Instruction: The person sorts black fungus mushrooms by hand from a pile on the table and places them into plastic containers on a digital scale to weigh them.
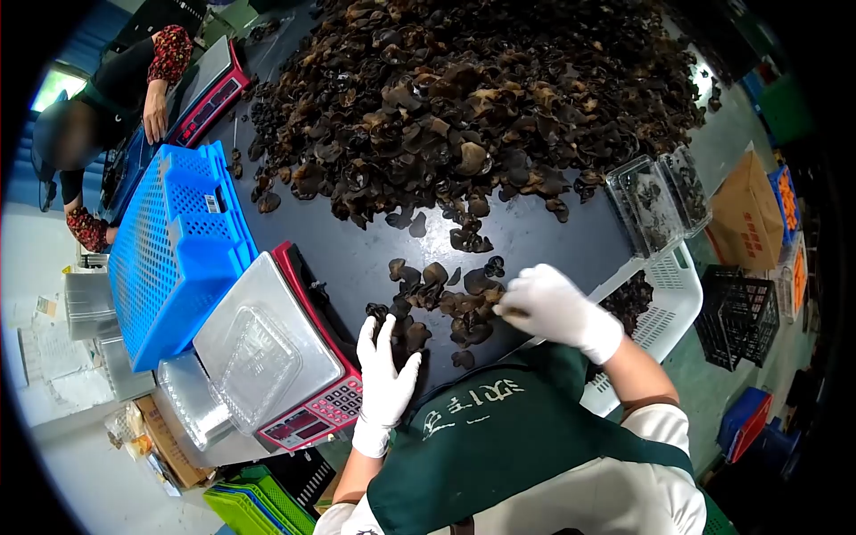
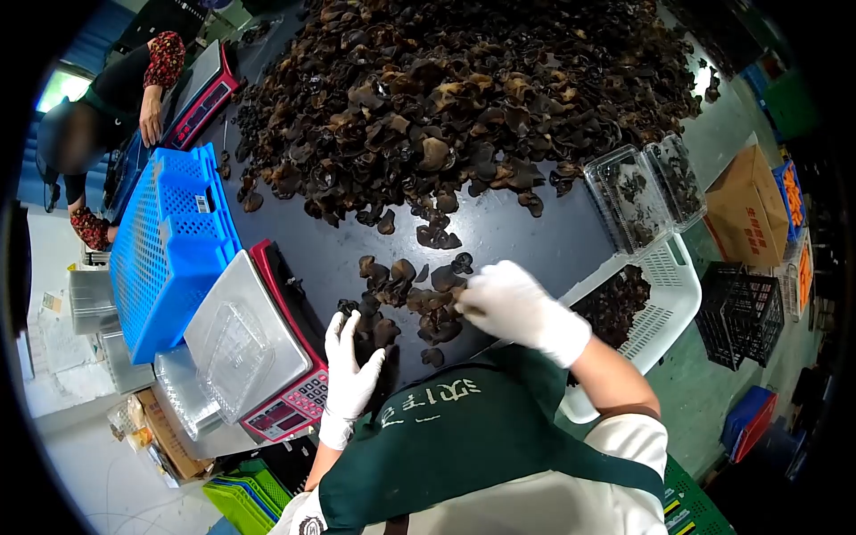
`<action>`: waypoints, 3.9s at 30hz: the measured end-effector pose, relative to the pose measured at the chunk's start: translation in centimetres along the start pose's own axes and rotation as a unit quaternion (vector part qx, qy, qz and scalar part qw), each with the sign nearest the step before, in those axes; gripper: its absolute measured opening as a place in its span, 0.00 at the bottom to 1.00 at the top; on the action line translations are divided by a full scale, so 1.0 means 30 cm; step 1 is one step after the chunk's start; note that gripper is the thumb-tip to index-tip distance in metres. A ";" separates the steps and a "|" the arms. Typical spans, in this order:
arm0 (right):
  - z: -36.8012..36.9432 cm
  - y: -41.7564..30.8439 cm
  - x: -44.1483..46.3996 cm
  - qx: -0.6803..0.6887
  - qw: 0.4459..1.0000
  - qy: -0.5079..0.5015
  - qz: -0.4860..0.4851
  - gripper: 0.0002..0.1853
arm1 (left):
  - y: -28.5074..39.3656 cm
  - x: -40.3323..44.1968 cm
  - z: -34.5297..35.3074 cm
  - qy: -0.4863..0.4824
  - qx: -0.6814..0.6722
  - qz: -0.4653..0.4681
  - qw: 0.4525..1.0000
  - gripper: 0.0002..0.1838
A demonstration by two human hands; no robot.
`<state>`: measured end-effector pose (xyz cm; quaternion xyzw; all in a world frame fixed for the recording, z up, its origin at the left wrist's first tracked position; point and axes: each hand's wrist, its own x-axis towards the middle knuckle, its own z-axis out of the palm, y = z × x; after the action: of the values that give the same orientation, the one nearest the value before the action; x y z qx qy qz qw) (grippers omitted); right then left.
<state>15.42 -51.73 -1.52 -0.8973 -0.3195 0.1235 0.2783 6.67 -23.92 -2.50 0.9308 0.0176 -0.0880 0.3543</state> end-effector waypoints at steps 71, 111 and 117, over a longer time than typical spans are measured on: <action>-0.071 0.009 0.079 0.239 0.964 0.090 0.073 0.03 | -0.089 0.108 0.188 0.084 0.009 -0.029 0.996 0.68; 0.168 -0.024 0.330 0.580 0.732 0.305 0.188 0.09 | -0.264 -0.075 -0.550 0.417 -0.039 -0.006 0.908 0.18; 0.168 -0.318 0.495 0.514 0.846 0.136 0.033 0.10 | -0.371 -0.055 -0.453 0.314 0.104 -0.024 0.943 0.18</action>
<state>19.96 -33.97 -0.76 -0.6440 -0.1391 0.1557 0.7360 6.06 -6.54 0.46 0.9422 0.1409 0.1992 0.2296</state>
